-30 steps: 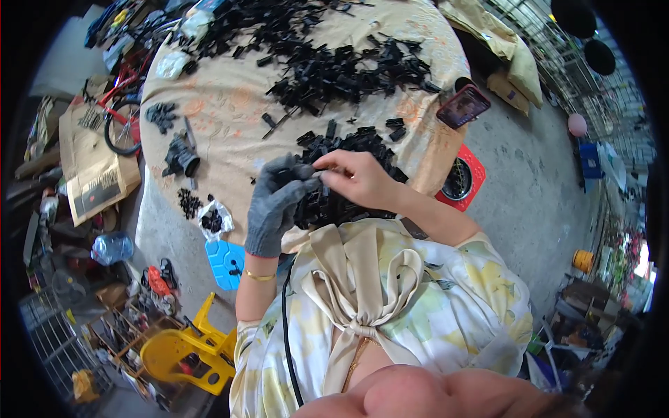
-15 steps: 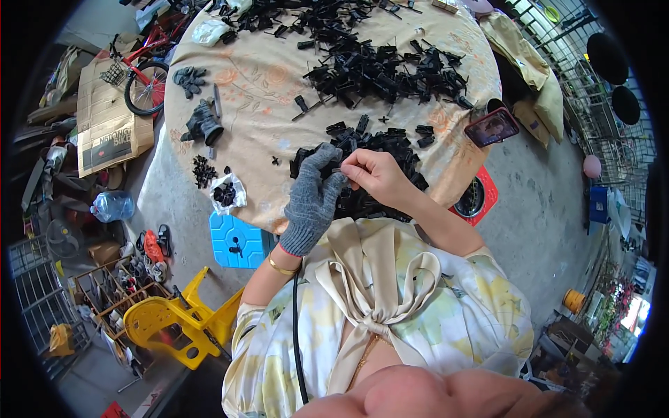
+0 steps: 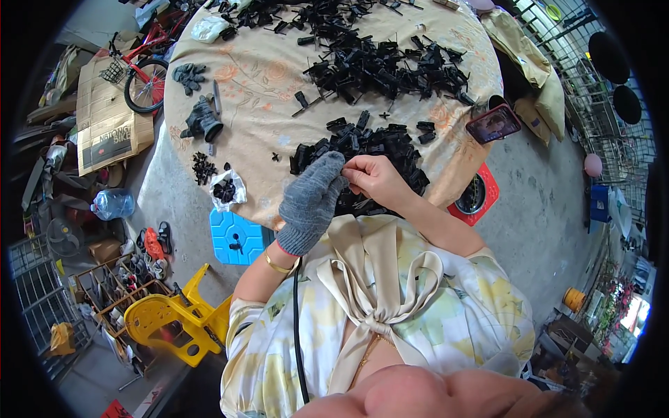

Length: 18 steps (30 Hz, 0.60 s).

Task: The person is sorting and inspecting a large pile of small black plastic components on a round table.

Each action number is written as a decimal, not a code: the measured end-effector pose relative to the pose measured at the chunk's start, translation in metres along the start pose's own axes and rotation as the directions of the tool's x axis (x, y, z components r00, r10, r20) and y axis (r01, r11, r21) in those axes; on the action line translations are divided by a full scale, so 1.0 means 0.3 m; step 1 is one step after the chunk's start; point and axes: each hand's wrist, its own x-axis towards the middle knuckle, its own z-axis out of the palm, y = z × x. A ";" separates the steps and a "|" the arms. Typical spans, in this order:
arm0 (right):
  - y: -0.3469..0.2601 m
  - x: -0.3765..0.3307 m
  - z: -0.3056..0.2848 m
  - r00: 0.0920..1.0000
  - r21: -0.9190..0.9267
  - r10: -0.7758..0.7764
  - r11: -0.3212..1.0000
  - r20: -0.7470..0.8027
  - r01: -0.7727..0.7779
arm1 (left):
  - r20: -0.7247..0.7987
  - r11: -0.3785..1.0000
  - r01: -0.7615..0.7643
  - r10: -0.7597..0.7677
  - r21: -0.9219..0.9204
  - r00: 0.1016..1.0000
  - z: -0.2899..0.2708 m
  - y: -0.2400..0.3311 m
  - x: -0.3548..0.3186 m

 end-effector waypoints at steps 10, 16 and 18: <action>0.013 -0.029 -0.018 0.914 -0.265 -0.404 0.886 -0.041 0.379 | 0.109 0.624 0.297 -0.322 -0.723 0.940 0.006 -0.002 0.015; -0.040 -0.078 -0.023 0.802 -0.400 -0.598 0.732 0.011 0.551 | 0.439 -0.063 0.442 -0.310 -0.895 0.843 -0.021 -0.022 0.023; -0.043 -0.072 -0.021 0.725 -0.369 -0.688 0.663 0.042 0.651 | 0.474 0.031 0.504 -0.298 -0.863 0.829 -0.026 -0.018 0.015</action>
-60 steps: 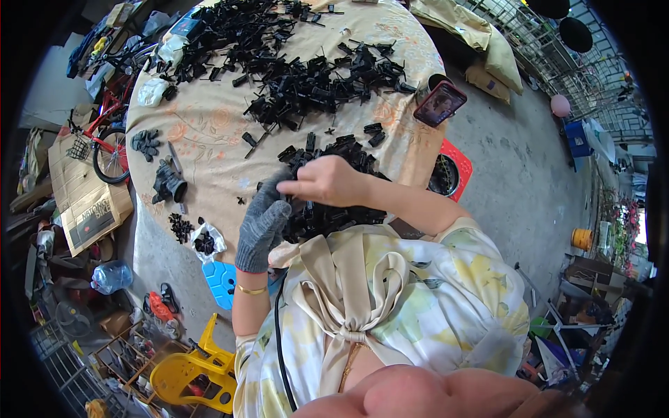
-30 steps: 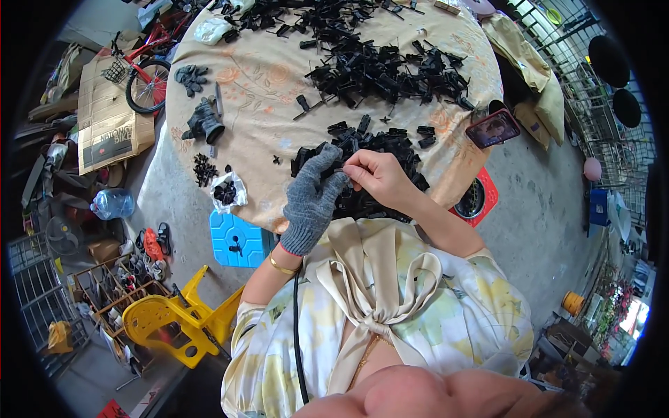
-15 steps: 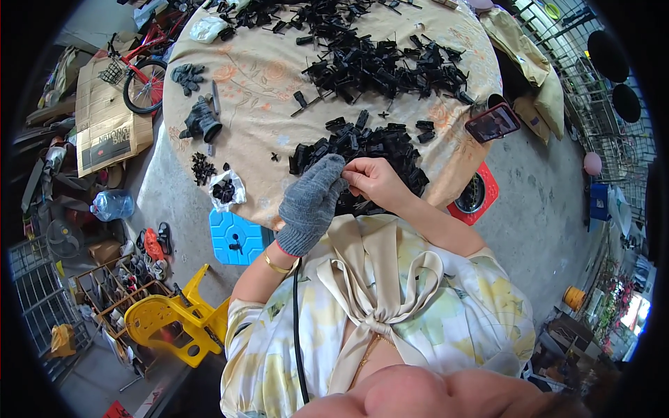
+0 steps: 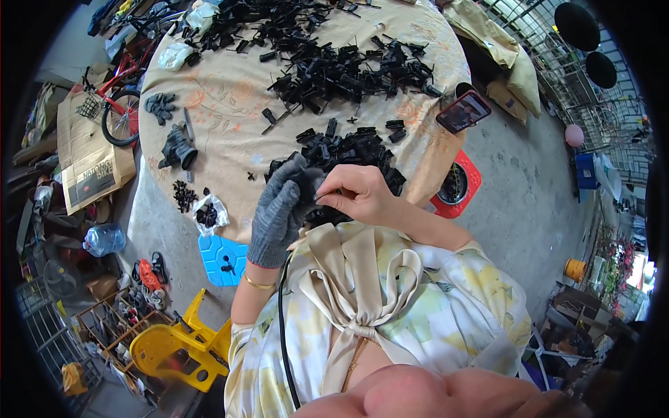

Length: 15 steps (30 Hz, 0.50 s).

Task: The person is sorting and inspecting a large pile of small black plastic components on a round table.

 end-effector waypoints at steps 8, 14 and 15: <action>0.044 0.013 0.018 0.920 0.157 0.385 0.907 0.073 -0.391 | 0.027 0.860 -0.030 0.018 0.509 0.999 0.072 0.003 -0.042; 0.063 0.010 0.012 0.808 0.380 0.547 0.715 0.219 -0.587 | 0.002 0.779 -0.170 0.212 0.604 0.977 0.049 -0.033 -0.005; 0.053 0.015 0.006 0.807 0.381 0.542 0.713 0.233 -0.589 | -0.010 0.777 -0.170 0.221 0.606 0.975 0.042 -0.025 -0.003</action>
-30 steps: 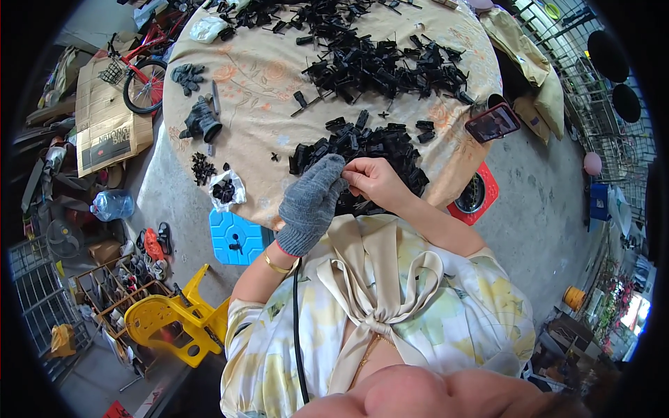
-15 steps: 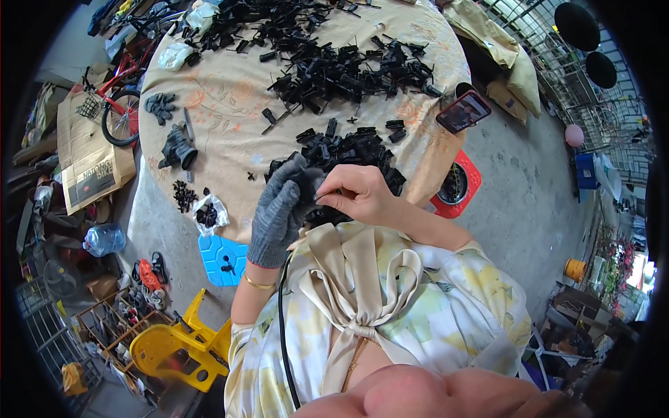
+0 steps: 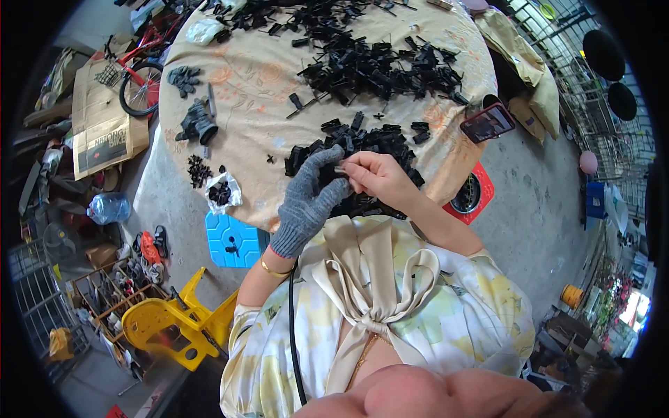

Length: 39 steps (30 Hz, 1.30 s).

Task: The person is sorting and inspecting a large pile of small black plastic components on a round table.

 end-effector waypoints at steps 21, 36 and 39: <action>0.040 0.147 -0.014 0.969 -0.446 0.122 0.895 0.214 -0.013 | 0.024 0.694 -0.303 0.381 0.653 0.924 -0.099 -0.092 0.007; 0.372 0.732 -0.070 0.961 -0.988 -0.233 -0.073 0.147 0.134 | 0.019 0.744 -0.195 0.238 0.639 0.971 -0.128 -0.128 0.002; 0.345 0.708 -0.066 0.945 -0.965 -0.225 -0.166 0.237 0.203 | -0.288 0.991 -0.080 0.107 0.102 0.952 -0.186 -0.182 0.010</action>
